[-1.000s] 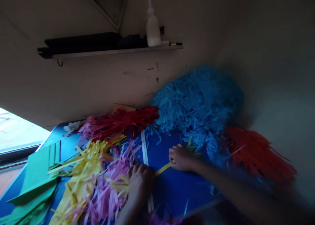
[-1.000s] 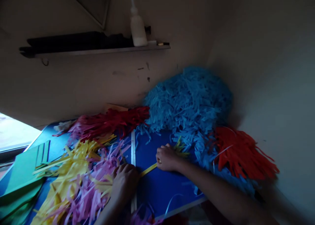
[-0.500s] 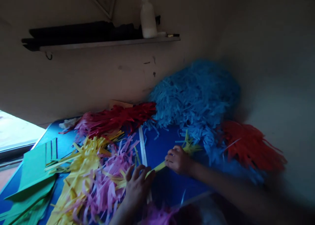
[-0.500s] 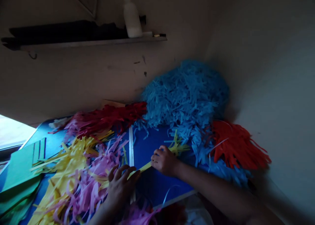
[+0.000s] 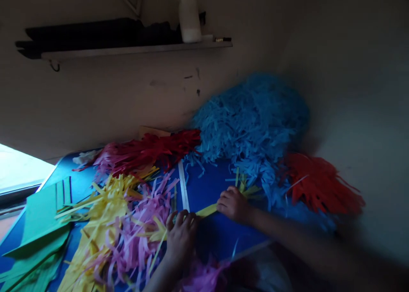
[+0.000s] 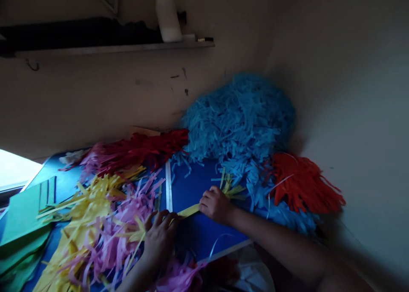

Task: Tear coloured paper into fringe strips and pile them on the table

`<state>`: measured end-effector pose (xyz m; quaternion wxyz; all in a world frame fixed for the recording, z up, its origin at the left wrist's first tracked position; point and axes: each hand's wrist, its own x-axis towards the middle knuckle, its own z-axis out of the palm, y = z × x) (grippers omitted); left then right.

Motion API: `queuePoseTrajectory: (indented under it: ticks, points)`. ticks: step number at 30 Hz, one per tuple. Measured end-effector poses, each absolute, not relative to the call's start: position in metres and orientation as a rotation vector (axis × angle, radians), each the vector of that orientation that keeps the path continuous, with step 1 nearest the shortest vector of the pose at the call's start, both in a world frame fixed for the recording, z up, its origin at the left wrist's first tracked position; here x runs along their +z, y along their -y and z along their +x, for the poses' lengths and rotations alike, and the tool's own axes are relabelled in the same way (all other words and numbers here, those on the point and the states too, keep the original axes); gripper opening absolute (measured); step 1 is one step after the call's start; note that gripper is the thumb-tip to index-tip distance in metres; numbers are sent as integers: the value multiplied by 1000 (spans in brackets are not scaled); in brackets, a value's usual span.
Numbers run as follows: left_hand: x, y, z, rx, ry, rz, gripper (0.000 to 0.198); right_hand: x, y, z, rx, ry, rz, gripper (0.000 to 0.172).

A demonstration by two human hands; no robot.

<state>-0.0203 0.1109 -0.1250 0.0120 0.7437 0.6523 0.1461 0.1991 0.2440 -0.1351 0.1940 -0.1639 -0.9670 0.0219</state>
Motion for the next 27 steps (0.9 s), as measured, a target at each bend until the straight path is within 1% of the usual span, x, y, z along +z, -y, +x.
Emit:
queuePoseTrajectory:
  ticks: [2,5,9,12,16,18,27]
  points:
    - [-121,-113,-22,463,-2026,2262,34,-136,-247,201,174,2747,-530,18]
    - [-120,-115,-25,578,-2048,2160,23,-133,-251,202,398,2773,-719,12]
    - [-126,-119,-27,640,-2080,2099,17,-122,-254,196,599,2794,-931,11]
    - [-125,-125,-24,535,-2140,2055,20,-113,-254,189,600,2826,-1018,13]
    - [-115,-136,-18,245,-2202,2071,25,-105,-254,180,557,2863,-1059,16]
    - [-110,-140,-16,157,-2193,2098,26,-103,-255,178,537,2886,-1073,17]
    - [-111,-147,-20,100,-2132,2119,26,-108,-262,170,496,2942,-1177,16]
